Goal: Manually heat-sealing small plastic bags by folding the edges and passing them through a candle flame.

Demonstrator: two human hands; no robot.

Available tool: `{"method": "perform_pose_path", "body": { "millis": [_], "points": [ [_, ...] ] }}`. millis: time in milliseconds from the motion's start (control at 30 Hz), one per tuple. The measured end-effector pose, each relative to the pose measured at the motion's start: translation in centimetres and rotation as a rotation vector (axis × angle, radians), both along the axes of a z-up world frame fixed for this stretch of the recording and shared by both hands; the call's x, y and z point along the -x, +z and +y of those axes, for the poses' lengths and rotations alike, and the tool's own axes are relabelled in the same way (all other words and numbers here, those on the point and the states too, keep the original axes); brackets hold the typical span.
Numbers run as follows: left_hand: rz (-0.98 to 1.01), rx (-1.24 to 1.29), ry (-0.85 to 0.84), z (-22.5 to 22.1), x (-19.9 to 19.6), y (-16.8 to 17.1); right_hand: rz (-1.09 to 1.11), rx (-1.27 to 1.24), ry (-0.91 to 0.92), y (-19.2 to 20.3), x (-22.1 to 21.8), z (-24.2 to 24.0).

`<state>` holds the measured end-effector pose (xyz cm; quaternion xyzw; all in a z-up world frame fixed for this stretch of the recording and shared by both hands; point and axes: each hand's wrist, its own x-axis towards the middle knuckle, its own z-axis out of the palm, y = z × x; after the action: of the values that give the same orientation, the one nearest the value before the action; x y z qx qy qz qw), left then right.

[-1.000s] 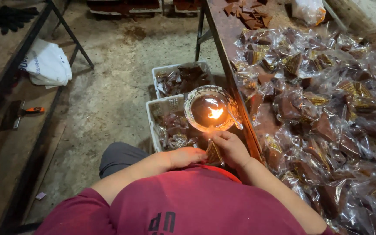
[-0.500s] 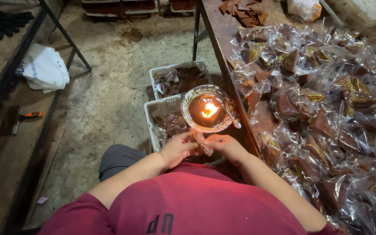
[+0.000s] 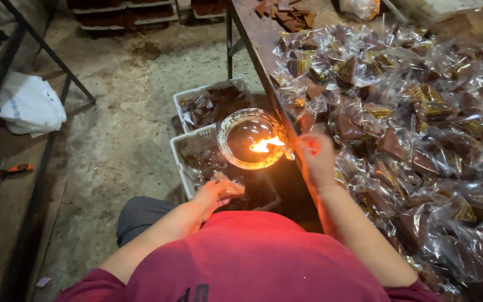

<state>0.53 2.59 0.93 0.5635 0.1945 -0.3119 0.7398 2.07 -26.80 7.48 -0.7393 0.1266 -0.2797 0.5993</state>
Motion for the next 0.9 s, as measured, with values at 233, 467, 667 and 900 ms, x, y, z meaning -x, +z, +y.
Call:
{"method": "perform_pose_path", "body": {
  "millis": [233, 467, 667, 900],
  "points": [
    [-0.014, -0.062, -0.089, 1.6, -1.7, -5.4, 0.126, 0.108, -0.462, -0.2, 0.5, -7.7],
    [-0.124, -0.066, -0.246, 1.1, -1.7, -5.9, -0.102, 0.363, -0.372, -3.8, -0.7, -11.7],
    [-0.339, 0.169, -0.166, -0.1, -0.1, -0.7, -0.371, 0.284, 0.090, 5.0, 4.1, 2.7],
    [-0.436, 0.320, 0.060, -0.6, -0.4, -1.1, 0.323, -0.204, 0.550, -3.1, 3.6, 6.4]
  ]
}}
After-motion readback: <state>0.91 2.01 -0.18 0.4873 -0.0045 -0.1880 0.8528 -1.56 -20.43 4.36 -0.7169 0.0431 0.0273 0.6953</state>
